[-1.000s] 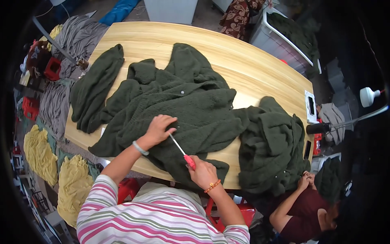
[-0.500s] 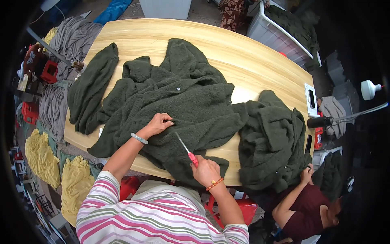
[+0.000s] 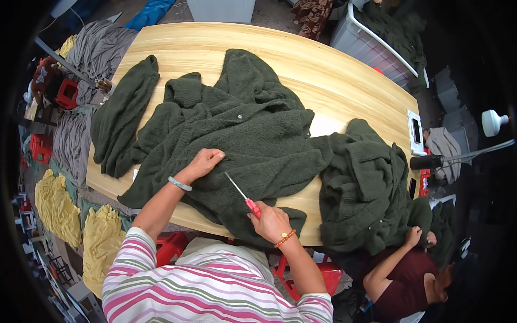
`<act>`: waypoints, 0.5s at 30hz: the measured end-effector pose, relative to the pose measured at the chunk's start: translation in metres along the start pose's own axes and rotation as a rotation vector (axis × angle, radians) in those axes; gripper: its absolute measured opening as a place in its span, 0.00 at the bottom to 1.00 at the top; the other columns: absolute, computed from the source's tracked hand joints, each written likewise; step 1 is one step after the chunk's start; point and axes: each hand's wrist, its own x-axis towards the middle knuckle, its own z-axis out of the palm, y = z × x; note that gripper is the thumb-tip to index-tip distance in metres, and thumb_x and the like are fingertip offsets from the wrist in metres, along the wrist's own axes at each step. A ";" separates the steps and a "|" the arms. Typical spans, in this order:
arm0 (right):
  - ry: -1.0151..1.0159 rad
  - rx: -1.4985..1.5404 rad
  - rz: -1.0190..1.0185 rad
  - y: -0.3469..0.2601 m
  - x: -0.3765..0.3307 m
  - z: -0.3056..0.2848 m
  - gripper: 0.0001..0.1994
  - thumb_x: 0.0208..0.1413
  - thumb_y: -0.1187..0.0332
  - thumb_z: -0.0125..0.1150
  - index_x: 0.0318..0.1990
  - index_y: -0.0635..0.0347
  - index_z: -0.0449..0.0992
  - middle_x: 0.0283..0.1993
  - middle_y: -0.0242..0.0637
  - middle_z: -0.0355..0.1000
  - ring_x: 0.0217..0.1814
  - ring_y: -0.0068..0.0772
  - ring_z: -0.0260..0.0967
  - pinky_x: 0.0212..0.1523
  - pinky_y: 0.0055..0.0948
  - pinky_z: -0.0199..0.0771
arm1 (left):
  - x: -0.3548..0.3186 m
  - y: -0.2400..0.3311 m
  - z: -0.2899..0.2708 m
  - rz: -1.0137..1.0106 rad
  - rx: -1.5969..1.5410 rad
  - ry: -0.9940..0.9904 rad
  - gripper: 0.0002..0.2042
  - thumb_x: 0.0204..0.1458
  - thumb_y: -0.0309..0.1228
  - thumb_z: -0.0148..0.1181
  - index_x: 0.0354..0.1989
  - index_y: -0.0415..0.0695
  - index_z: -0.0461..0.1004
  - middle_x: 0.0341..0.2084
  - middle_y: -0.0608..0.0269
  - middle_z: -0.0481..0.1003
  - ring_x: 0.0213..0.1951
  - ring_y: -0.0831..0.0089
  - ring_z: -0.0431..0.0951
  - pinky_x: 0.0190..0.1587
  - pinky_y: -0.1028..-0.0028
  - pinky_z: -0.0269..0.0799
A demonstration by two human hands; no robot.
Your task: Trimming loose threads from green knitted sweaters using scissors at a workbench.
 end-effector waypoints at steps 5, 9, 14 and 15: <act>0.146 0.023 0.019 0.004 -0.001 0.006 0.14 0.55 0.61 0.60 0.47 0.54 0.74 0.30 0.51 0.76 0.36 0.58 0.74 0.38 0.51 0.73 | -0.005 0.020 -0.043 -0.073 0.198 -0.153 0.12 0.57 0.32 0.53 0.44 0.37 0.76 0.22 0.65 0.73 0.24 0.78 0.72 0.32 0.74 0.71; 0.117 0.002 -0.002 -0.007 0.003 0.007 0.14 0.55 0.62 0.59 0.47 0.54 0.74 0.30 0.52 0.76 0.36 0.57 0.74 0.38 0.50 0.73 | -0.013 0.011 -0.040 -0.206 -0.030 -0.252 0.15 0.51 0.28 0.62 0.47 0.36 0.74 0.27 0.65 0.74 0.20 0.81 0.70 0.23 0.76 0.67; 0.024 -0.073 -0.002 -0.017 0.009 0.010 0.15 0.54 0.59 0.60 0.47 0.54 0.74 0.30 0.52 0.75 0.36 0.57 0.74 0.39 0.51 0.72 | -0.018 0.004 -0.027 -0.225 -0.015 -0.173 0.08 0.51 0.29 0.64 0.25 0.36 0.76 0.15 0.70 0.72 0.20 0.84 0.71 0.23 0.79 0.65; 0.021 -0.073 -0.003 -0.019 0.009 0.011 0.15 0.54 0.59 0.60 0.47 0.54 0.74 0.30 0.52 0.75 0.36 0.57 0.74 0.39 0.51 0.72 | -0.019 -0.001 -0.028 -0.227 -0.016 -0.172 0.08 0.51 0.29 0.64 0.25 0.36 0.76 0.15 0.70 0.72 0.20 0.84 0.71 0.23 0.79 0.65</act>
